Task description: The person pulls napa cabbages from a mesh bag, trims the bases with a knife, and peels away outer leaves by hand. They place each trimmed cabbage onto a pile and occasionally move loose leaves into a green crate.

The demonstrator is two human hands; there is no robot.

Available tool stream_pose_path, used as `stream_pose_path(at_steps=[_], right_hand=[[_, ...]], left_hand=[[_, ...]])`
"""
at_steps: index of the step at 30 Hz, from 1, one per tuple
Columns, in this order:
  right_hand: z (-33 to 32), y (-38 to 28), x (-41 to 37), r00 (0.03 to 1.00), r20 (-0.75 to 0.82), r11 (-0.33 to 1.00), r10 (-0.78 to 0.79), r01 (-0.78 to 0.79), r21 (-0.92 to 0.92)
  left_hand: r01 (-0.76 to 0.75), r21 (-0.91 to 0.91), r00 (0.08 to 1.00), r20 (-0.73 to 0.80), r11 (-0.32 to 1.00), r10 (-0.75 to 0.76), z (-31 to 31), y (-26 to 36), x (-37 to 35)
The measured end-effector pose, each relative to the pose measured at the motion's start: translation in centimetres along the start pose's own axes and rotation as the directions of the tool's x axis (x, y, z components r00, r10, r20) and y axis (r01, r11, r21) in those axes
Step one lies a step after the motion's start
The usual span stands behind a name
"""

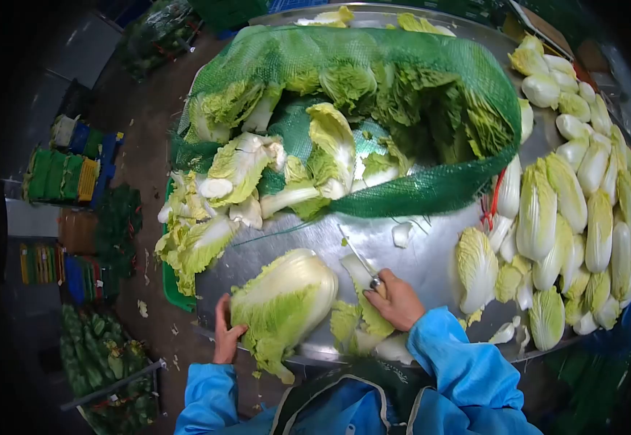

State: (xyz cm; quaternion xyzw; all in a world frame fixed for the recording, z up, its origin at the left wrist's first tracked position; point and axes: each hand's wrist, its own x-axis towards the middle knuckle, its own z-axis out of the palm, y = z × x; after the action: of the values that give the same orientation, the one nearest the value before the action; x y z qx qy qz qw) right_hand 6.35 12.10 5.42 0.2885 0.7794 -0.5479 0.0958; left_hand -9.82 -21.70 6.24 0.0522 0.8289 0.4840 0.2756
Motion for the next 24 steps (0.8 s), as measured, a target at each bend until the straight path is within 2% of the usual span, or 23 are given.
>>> stream_pose_path(at_steps=[1,2,3,4,5,7,11,12,14,19,24], right_hand=[[0.4,-0.5,0.0,0.997,-0.030,0.997,-0.072,0.073,0.026],[0.6,-1.2,-0.2,0.996,0.028,0.995,-0.081,0.082,-0.051],[1.2,-1.1,-0.1,0.997,0.027,0.996,-0.073,0.074,-0.047],[2.2,-0.5,0.1,0.995,0.067,0.991,-0.077,0.083,-0.103],[2.9,-0.2,0.3,0.991,0.107,0.982,-0.081,0.098,-0.159],[3.8,-0.5,0.4,0.987,0.107,0.980,-0.117,0.132,-0.149],[5.7,0.0,0.9,0.985,0.120,0.978,-0.121,0.139,-0.158],[6.1,0.2,1.3,0.980,0.124,0.969,-0.154,0.174,-0.173],[5.6,-0.7,1.0,0.982,0.143,0.975,-0.123,0.147,-0.165],[6.3,0.2,1.3,0.982,0.173,0.982,-0.071,0.099,-0.164],[6.2,-0.3,2.7,0.972,0.235,0.950,-0.023,0.095,-0.298]], left_hand=[[-0.151,0.317,0.987,-0.003,0.936,0.160,-0.3,1.4,0.0],[-0.150,0.319,0.988,0.005,0.936,0.156,0.2,3.6,0.1],[-0.301,0.511,0.954,0.170,0.805,0.248,1.2,6.1,0.0],[-0.454,0.644,0.891,0.347,0.616,0.293,2.4,7.3,-0.3],[-0.455,0.645,0.890,0.352,0.614,0.290,4.0,7.2,-0.7],[-0.425,0.774,0.905,0.377,0.469,0.198,6.7,6.2,-0.3],[-0.466,0.746,0.881,0.338,0.476,0.331,7.0,3.4,-0.2],[-0.468,0.748,0.880,0.345,0.471,0.326,7.0,3.3,-0.2],[-0.495,0.720,0.863,0.344,0.487,0.369,7.0,3.2,0.3],[-0.531,0.697,0.841,0.364,0.482,0.401,6.9,3.0,1.2],[-0.546,0.661,0.837,0.393,0.515,0.382,6.0,2.7,2.3]])
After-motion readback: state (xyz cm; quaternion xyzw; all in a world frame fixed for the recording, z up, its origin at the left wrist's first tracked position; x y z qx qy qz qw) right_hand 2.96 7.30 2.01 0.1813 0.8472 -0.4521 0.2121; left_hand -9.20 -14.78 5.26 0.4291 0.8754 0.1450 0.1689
